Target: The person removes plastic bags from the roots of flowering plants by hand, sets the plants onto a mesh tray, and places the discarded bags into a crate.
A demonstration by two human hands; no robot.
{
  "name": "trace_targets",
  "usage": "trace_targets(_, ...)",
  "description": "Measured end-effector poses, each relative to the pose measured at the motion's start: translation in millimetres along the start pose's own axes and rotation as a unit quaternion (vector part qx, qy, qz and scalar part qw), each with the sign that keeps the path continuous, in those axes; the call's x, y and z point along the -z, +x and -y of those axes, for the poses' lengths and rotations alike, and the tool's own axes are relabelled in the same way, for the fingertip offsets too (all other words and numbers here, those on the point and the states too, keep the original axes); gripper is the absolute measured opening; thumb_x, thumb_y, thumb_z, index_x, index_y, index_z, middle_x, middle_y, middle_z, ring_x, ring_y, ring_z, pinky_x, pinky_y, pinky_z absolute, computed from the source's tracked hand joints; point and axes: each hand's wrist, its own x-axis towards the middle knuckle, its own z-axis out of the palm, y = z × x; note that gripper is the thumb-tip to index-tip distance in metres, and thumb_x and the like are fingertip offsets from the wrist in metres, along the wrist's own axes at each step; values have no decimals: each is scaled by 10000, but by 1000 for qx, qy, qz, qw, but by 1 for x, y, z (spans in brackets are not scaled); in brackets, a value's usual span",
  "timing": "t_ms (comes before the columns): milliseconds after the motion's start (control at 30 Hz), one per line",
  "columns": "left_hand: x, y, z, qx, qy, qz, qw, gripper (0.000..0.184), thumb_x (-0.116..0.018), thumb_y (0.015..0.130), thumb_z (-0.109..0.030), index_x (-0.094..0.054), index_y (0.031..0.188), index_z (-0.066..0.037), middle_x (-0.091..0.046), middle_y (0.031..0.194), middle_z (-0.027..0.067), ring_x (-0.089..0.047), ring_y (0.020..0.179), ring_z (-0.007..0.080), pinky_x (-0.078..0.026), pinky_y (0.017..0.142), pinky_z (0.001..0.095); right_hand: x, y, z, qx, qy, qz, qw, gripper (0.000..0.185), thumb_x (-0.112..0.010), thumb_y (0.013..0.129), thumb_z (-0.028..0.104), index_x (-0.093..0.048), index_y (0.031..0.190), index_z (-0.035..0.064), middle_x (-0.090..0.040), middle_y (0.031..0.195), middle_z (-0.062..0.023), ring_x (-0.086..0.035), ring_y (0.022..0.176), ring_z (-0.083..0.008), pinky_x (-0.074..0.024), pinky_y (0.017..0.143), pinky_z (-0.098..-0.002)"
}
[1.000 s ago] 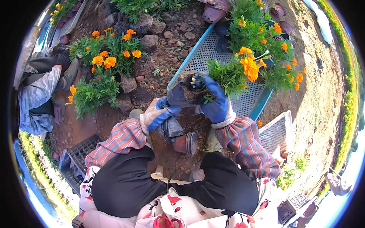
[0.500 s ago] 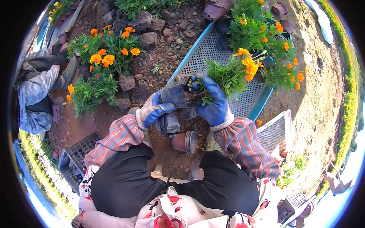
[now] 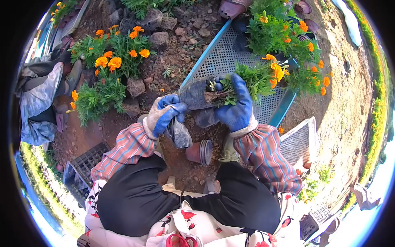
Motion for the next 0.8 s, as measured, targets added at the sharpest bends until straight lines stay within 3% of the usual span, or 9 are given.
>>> trace_targets(233,57,-9,22,-90,-177,-120,973,72,-522,824,-71,-574,838,-23,-576,738,39,-526,601,86,-440,526,205,22,20,34,4,46,56,997,244,-560,840,236,-555,935,11,-587,894,-115,-549,807,-198,-419,853,-394)
trace_targets(300,72,-11,25,-73,-191,-83,975,78,-523,821,-76,-575,824,-19,-587,807,46,-544,692,98,-454,626,224,21,22,49,80,48,2,996,241,-574,830,227,-556,956,22,-588,896,-94,-534,836,-195,-404,870,-371)
trace_targets(400,58,-8,23,-80,-41,20,996,79,-567,800,-81,-578,790,-4,-591,914,40,-521,849,89,-396,809,247,10,23,56,126,16,1,992,211,-602,809,220,-553,901,37,-581,856,-91,-535,794,-189,-416,872,-379)
trace_targets(433,59,-4,24,-35,-26,40,998,66,-584,787,-58,-574,815,1,-591,965,63,-537,852,106,-413,784,237,6,22,54,125,13,0,992,211,-602,809,220,-553,901,37,-581,856,-91,-535,794,-189,-416,872,-379)
trace_targets(500,56,0,27,-43,-61,35,997,84,-578,789,-23,-570,871,-2,-595,971,74,-556,813,108,-428,740,207,-2,19,49,108,23,-16,994,232,-594,813,229,-551,915,25,-577,847,-96,-535,785,-192,-404,888,-397)
trace_targets(567,62,8,40,-50,-220,12,974,82,-578,785,-40,-543,842,8,-536,1109,174,-573,938,228,-478,791,308,-6,17,43,89,26,2,996,269,-577,824,249,-546,935,6,-566,851,-103,-534,786,-190,-401,893,-402)
trace_targets(633,65,13,52,8,-299,-2,954,61,-552,808,-2,-524,862,1,-584,1002,150,-601,866,213,-516,721,293,-9,16,36,65,-5,49,997,297,-555,838,266,-541,950,-8,-556,864,-106,-533,784,-189,-396,901,-402)
trace_targets(700,65,12,61,11,-148,-88,985,58,-562,804,-1,-534,784,-48,-502,718,-30,-457,613,27,-392,549,182,-11,17,30,56,-2,68,996,298,-543,846,266,-539,952,-12,-551,873,-105,-533,782,-188,-394,906,-400)
trace_targets(800,58,6,47,-16,-32,-52,998,140,-608,787,-55,-516,892,-58,-489,730,-41,-439,604,23,-371,542,172,-13,18,29,26,5,96,995,330,-540,846,278,-526,983,-21,-542,899,-110,-510,831,-190,-345,944,-394)
